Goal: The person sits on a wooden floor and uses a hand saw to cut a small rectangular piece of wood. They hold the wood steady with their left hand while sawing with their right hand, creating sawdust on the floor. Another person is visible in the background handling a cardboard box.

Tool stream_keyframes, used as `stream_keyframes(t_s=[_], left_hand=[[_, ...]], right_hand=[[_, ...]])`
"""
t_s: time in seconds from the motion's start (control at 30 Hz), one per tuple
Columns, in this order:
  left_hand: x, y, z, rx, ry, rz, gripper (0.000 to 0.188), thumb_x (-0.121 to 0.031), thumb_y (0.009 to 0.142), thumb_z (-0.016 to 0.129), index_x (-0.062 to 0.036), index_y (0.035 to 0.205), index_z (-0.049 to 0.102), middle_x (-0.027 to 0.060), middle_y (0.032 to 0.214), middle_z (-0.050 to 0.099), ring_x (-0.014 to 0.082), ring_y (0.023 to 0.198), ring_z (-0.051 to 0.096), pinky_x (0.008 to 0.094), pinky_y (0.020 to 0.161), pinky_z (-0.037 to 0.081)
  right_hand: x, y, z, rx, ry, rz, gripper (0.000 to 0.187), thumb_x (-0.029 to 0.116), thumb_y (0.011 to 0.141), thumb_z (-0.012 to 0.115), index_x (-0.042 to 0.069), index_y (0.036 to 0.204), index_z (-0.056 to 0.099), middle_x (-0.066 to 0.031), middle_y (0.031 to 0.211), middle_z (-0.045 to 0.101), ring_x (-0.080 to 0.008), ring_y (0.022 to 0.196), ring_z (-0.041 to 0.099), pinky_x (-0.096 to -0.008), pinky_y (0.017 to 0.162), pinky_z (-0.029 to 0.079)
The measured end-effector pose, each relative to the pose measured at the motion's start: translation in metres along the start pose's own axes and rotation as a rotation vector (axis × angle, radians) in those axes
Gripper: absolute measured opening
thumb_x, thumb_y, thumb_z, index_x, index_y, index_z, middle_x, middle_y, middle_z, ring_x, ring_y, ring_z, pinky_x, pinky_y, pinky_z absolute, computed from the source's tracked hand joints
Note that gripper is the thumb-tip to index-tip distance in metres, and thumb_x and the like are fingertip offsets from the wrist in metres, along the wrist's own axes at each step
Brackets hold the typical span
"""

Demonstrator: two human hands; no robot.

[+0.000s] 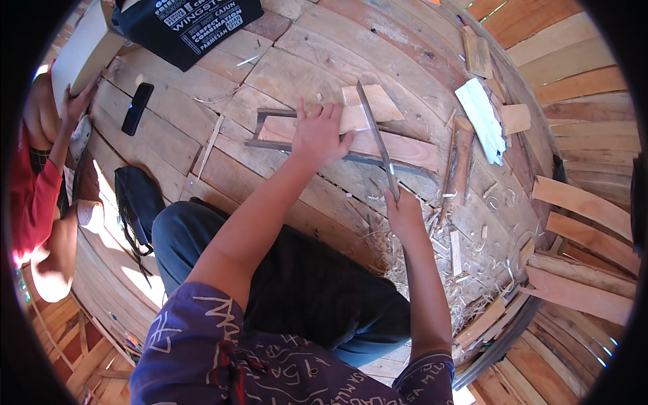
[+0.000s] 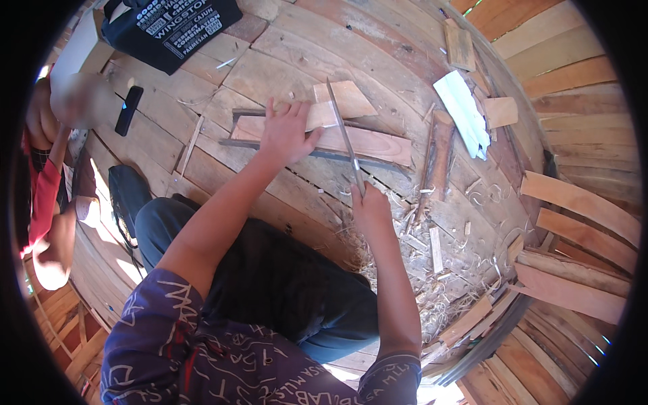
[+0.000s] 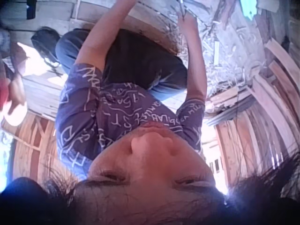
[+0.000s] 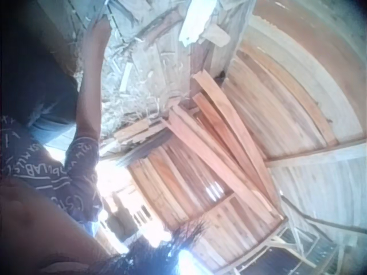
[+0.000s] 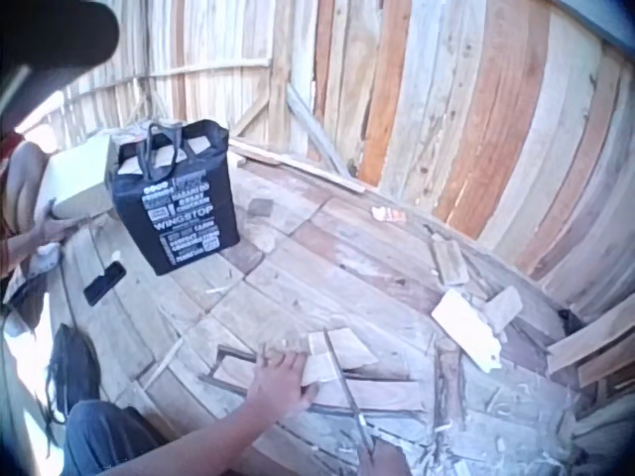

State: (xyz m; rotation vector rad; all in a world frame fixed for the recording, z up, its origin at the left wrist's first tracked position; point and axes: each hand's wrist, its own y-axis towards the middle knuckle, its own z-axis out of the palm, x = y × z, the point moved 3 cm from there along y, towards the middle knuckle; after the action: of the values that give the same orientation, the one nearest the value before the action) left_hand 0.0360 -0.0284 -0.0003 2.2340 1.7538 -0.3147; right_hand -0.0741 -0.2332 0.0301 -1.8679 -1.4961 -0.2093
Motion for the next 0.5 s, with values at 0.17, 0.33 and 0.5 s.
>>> stream_keyframes(t_s=[0.17, 0.33, 0.5], left_hand=[[-0.001, 0.004, -0.002, 0.039, -0.007, -0.015, 0.057, -0.043, 0.087, 0.057, -0.0039, 0.128, 0.05, 0.0123, 0.118, 0.058, 0.0292, 0.116, 0.054, 0.0604, 0.112, 0.018], [0.002, 0.003, -0.003, 0.077, 0.044, -0.02, 0.058, -0.044, 0.088, 0.056, -0.0034, 0.128, 0.05, 0.0129, 0.118, 0.058, 0.0297, 0.116, 0.053, 0.0604, 0.112, 0.018], [0.003, 0.002, -0.003, 0.043, 0.01, -0.005, 0.057, -0.044, 0.088, 0.056, -0.0033, 0.128, 0.05, 0.0132, 0.118, 0.058, 0.0305, 0.116, 0.054, 0.0599, 0.112, 0.018]], right_hand=[[0.011, 0.016, 0.002, -0.017, -0.002, 0.017, 0.035, 0.033, 0.096, 0.052, 0.0, 0.091, 0.061, -0.0278, 0.08, 0.064, -0.048, 0.083, 0.061, -0.0515, 0.074, 0.048], [-0.01, -0.034, -0.005, 0.005, -0.066, 0.079, 0.036, 0.034, 0.096, 0.052, 0.0, 0.091, 0.062, -0.0276, 0.079, 0.064, -0.048, 0.082, 0.062, -0.0519, 0.073, 0.048], [-0.01, -0.046, -0.013, 0.036, -0.057, 0.091, 0.035, 0.033, 0.096, 0.052, 0.0, 0.091, 0.062, -0.0283, 0.079, 0.063, -0.0482, 0.081, 0.062, -0.0523, 0.073, 0.048]])
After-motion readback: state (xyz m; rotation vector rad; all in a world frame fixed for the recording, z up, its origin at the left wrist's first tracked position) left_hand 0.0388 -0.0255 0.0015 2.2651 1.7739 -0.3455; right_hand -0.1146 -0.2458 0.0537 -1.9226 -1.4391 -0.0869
